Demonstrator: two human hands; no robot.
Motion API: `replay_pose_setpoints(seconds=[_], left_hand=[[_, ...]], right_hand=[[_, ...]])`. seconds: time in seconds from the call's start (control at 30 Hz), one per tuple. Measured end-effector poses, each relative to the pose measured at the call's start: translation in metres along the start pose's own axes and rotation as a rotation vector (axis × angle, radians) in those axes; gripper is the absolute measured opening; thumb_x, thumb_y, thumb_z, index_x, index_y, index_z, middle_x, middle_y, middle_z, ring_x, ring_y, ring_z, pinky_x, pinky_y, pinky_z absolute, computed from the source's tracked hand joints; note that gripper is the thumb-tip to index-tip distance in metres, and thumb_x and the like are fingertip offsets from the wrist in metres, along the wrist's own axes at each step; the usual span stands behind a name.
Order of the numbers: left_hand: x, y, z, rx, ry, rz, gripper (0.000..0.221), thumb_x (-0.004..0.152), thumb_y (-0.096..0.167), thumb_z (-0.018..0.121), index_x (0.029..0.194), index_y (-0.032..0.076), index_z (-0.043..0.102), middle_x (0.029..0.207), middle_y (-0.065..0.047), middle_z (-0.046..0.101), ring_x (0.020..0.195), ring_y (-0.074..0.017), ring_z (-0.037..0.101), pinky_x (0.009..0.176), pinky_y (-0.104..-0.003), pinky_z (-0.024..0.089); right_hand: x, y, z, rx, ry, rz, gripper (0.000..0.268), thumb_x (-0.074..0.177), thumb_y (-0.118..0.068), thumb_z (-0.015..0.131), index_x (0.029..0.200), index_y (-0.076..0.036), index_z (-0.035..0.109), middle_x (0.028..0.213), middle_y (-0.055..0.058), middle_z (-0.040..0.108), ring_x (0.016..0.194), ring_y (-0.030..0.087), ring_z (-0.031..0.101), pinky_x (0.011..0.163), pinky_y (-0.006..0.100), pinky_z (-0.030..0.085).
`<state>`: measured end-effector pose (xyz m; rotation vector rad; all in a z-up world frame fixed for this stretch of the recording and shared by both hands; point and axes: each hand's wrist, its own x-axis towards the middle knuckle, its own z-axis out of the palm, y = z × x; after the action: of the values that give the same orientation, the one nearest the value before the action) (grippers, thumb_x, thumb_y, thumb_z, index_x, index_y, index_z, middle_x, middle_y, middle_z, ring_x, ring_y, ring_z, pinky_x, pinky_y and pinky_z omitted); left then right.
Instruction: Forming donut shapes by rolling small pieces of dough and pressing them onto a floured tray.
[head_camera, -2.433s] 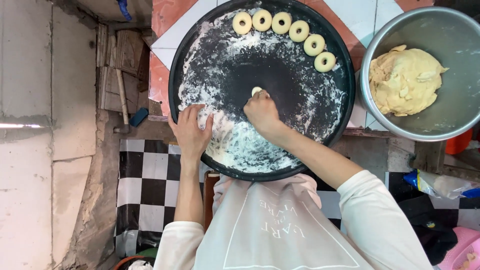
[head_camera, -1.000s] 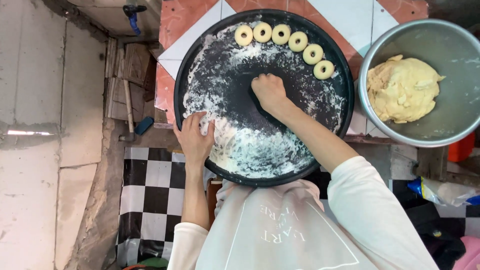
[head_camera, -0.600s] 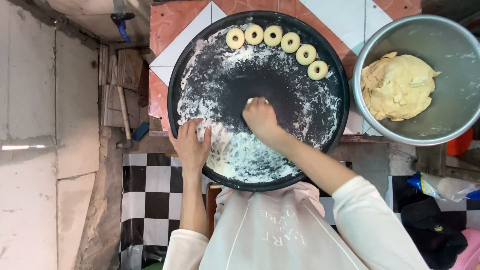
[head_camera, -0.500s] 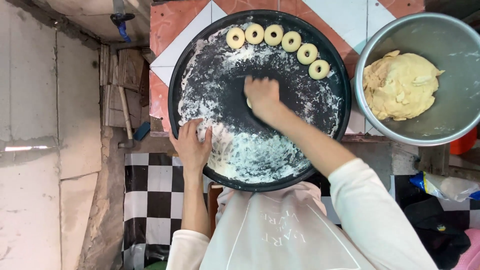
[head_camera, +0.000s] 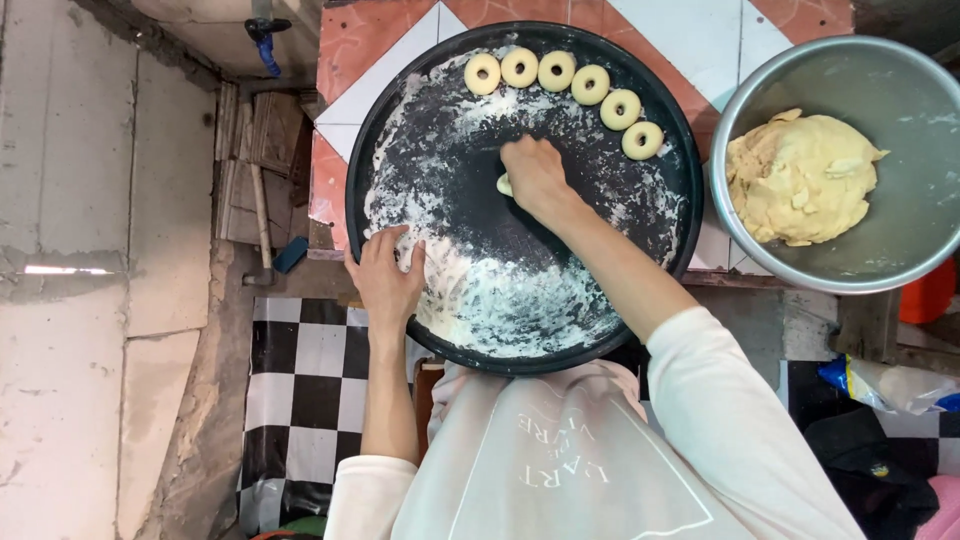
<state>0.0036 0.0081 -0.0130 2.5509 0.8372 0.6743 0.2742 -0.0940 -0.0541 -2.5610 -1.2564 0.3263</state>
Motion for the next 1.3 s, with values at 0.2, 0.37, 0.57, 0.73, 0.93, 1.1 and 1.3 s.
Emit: replay_pose_setpoints(seconds=[0.2, 0.37, 0.57, 0.73, 0.93, 1.1, 1.3], left_hand=[[-0.004, -0.003, 0.003, -0.009, -0.007, 0.005, 0.028, 0.098, 0.031, 0.071, 0.119, 0.013, 0.071, 0.111, -0.01, 0.07, 0.107, -0.0324, 0.069, 0.109, -0.067, 0.026], [-0.003, -0.006, 0.006, 0.038, -0.034, 0.005, 0.029, 0.095, 0.034, 0.074, 0.118, 0.018, 0.07, 0.112, -0.005, 0.069, 0.108, -0.0269, 0.068, 0.113, -0.062, 0.023], [0.0, -0.003, 0.002, 0.034, -0.029, 0.017, 0.03, 0.092, 0.031, 0.078, 0.118, 0.016, 0.071, 0.11, -0.006, 0.07, 0.107, -0.0275, 0.069, 0.113, -0.061, 0.024], [0.001, 0.0, -0.003, 0.02, -0.01, 0.039, 0.029, 0.094, 0.03, 0.076, 0.117, 0.012, 0.072, 0.108, -0.01, 0.07, 0.105, -0.0311, 0.07, 0.11, -0.065, 0.026], [-0.002, -0.003, 0.0, -0.016, 0.027, 0.066, 0.03, 0.096, 0.033, 0.073, 0.116, 0.012, 0.072, 0.108, -0.01, 0.07, 0.104, -0.0323, 0.07, 0.11, -0.066, 0.024], [-0.006, -0.008, 0.004, -0.005, -0.004, 0.065, 0.03, 0.097, 0.034, 0.072, 0.118, 0.013, 0.071, 0.11, -0.008, 0.071, 0.105, -0.0308, 0.07, 0.111, -0.067, 0.023], [-0.003, -0.005, 0.003, 0.009, -0.018, 0.033, 0.028, 0.096, 0.035, 0.074, 0.118, 0.017, 0.071, 0.11, -0.006, 0.071, 0.107, -0.0277, 0.069, 0.113, -0.066, 0.021]], right_hand=[[-0.085, -0.015, -0.026, -0.016, 0.002, -0.137, 0.034, 0.098, -0.026, 0.065, 0.127, -0.007, 0.069, 0.122, 0.023, 0.07, 0.115, 0.04, 0.066, 0.087, 0.049, 0.058], [-0.117, -0.023, 0.025, -0.66, 0.461, -0.241, 0.009, 0.081, -0.006, 0.066, 0.084, -0.007, 0.074, 0.071, 0.009, 0.063, 0.065, 0.021, 0.065, 0.049, 0.027, 0.051], [-0.024, 0.003, 0.008, -0.207, -0.38, 0.206, 0.105, 0.057, -0.041, 0.097, 0.146, -0.008, 0.051, 0.101, 0.02, 0.076, 0.095, 0.042, 0.073, 0.073, 0.058, 0.056], [0.016, -0.004, -0.028, -0.082, -0.283, 0.294, 0.105, 0.052, -0.035, 0.102, 0.14, -0.002, 0.054, 0.121, 0.023, 0.066, 0.11, 0.043, 0.066, 0.086, 0.057, 0.054], [-0.006, 0.003, 0.012, -0.144, 0.008, -0.048, 0.016, 0.075, -0.007, 0.081, 0.09, -0.002, 0.077, 0.075, 0.016, 0.072, 0.075, 0.036, 0.074, 0.062, 0.046, 0.06], [-0.081, -0.031, -0.042, -0.125, 0.186, -0.2, 0.02, 0.101, -0.018, 0.06, 0.106, -0.007, 0.076, 0.091, 0.015, 0.072, 0.087, 0.028, 0.07, 0.065, 0.036, 0.059], [-0.103, -0.037, 0.028, -0.722, 0.491, -0.265, 0.011, 0.084, -0.014, 0.065, 0.084, -0.007, 0.074, 0.084, 0.014, 0.065, 0.079, 0.026, 0.063, 0.05, 0.025, 0.053]])
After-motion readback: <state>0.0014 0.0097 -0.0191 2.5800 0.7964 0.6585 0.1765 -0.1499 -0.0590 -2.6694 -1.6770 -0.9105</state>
